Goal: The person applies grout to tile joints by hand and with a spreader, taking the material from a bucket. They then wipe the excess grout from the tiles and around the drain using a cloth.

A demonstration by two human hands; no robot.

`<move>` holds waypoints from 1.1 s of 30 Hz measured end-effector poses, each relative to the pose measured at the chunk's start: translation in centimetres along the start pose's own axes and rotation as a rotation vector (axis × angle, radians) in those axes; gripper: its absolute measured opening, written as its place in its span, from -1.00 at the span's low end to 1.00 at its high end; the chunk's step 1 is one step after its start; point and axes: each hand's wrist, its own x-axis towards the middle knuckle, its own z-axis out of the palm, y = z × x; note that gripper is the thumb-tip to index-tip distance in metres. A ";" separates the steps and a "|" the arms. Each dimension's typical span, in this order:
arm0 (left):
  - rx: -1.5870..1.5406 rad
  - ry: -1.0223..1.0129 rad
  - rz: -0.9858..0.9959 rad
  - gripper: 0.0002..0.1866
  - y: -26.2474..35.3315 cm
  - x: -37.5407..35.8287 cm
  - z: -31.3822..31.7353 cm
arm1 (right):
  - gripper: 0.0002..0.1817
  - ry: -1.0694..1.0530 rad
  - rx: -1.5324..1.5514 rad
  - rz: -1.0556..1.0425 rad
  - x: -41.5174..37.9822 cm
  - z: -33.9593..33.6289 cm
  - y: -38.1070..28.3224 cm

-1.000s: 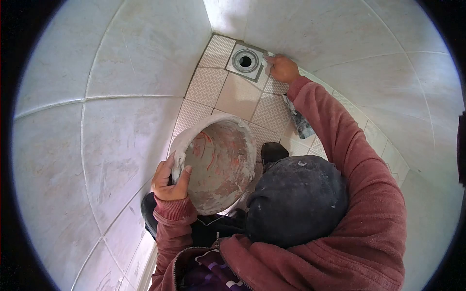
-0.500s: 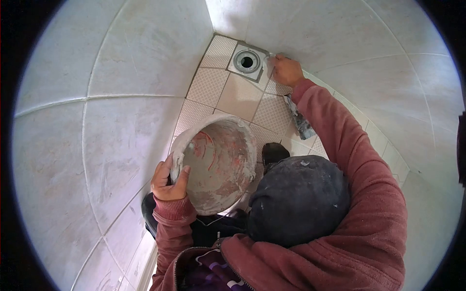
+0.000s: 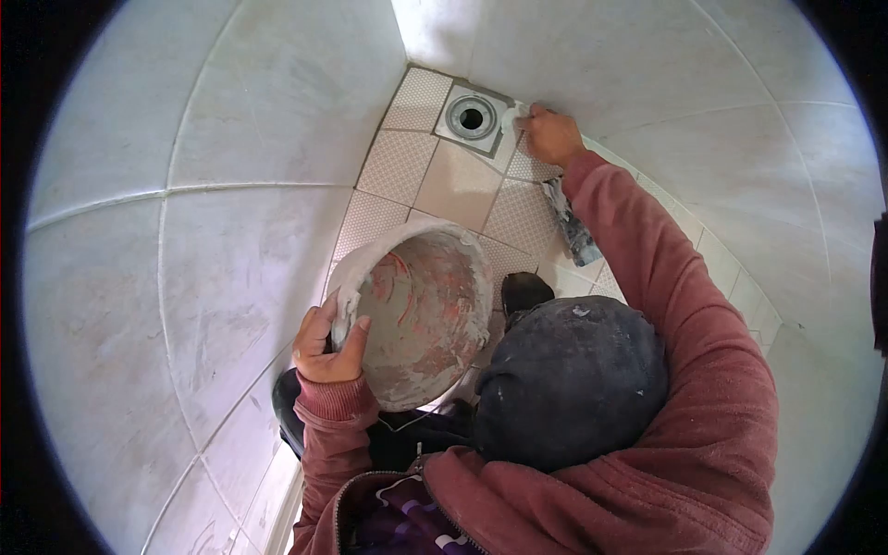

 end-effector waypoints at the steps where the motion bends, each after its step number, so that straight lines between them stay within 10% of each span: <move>1: 0.029 -0.004 0.008 -0.55 0.0 0.0 0.0 | -0.54 0.020 0.055 0.015 -0.1 -0.2 0.1; 33: -0.058 0.003 -0.034 -0.54 -0.3 0.2 0.3 | -0.46 0.074 0.435 -0.029 -1.1 0.6 -1.0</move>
